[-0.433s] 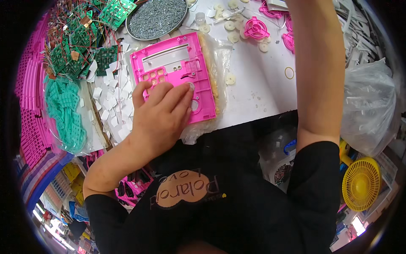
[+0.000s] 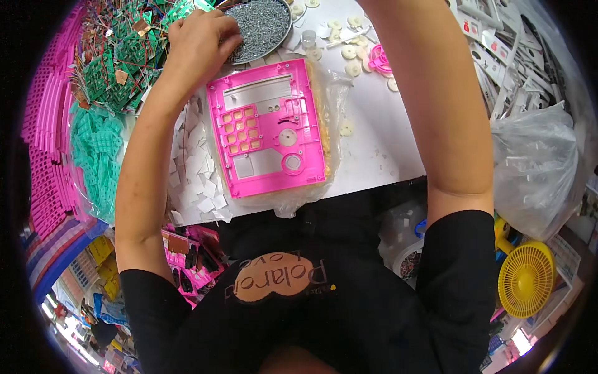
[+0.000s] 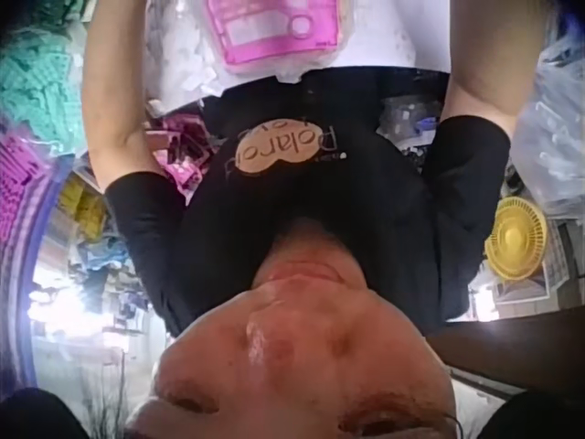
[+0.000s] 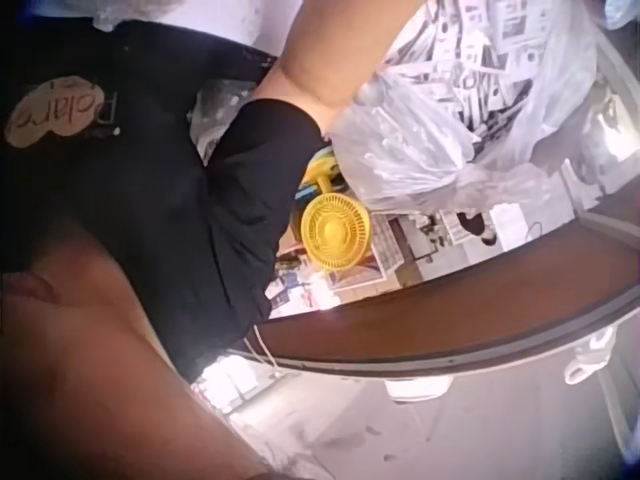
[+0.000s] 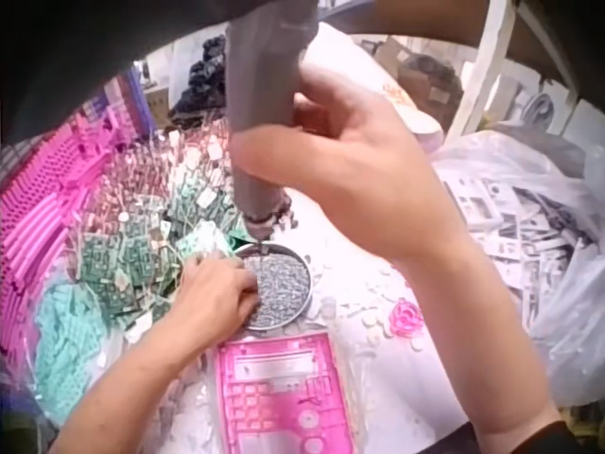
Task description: Assembling a pink toy calculator by inserting circuit boards, buttons, and securing parts with a power screwdriver.
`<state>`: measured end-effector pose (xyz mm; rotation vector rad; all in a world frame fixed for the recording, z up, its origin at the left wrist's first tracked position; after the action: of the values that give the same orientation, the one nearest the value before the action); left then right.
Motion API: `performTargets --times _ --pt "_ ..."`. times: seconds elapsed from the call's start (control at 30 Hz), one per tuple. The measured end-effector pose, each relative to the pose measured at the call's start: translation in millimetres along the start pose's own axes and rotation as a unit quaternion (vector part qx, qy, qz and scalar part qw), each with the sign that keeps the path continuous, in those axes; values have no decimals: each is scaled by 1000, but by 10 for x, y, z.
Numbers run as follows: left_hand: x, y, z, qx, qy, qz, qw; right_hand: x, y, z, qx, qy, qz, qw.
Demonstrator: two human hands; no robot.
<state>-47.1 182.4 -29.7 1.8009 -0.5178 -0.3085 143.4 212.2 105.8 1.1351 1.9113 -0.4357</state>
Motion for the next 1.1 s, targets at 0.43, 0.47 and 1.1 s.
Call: performTargets --times 0.43,0.47,1.1 --pt "-3 -37 -60 -66 8 64 996 -198 39 536 26 -72 -57 995" --pt "2 -28 -31 -48 -14 66 997 -276 11 585 42 -97 -60 993" --pt "1141 598 1035 0 -36 314 949 -511 -216 1282 -62 -84 -244 964"
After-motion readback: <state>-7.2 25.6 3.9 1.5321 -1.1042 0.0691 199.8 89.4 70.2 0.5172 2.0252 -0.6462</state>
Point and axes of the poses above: each hand's wrist, its own z-axis away from the middle knuckle, its own y-axis out of the back of the hand, x = y × z, the point moved 1 cm from there along -z, towards the middle knuckle, and after that the axes turned 4 degrees about -x, right-handed, at the moved point
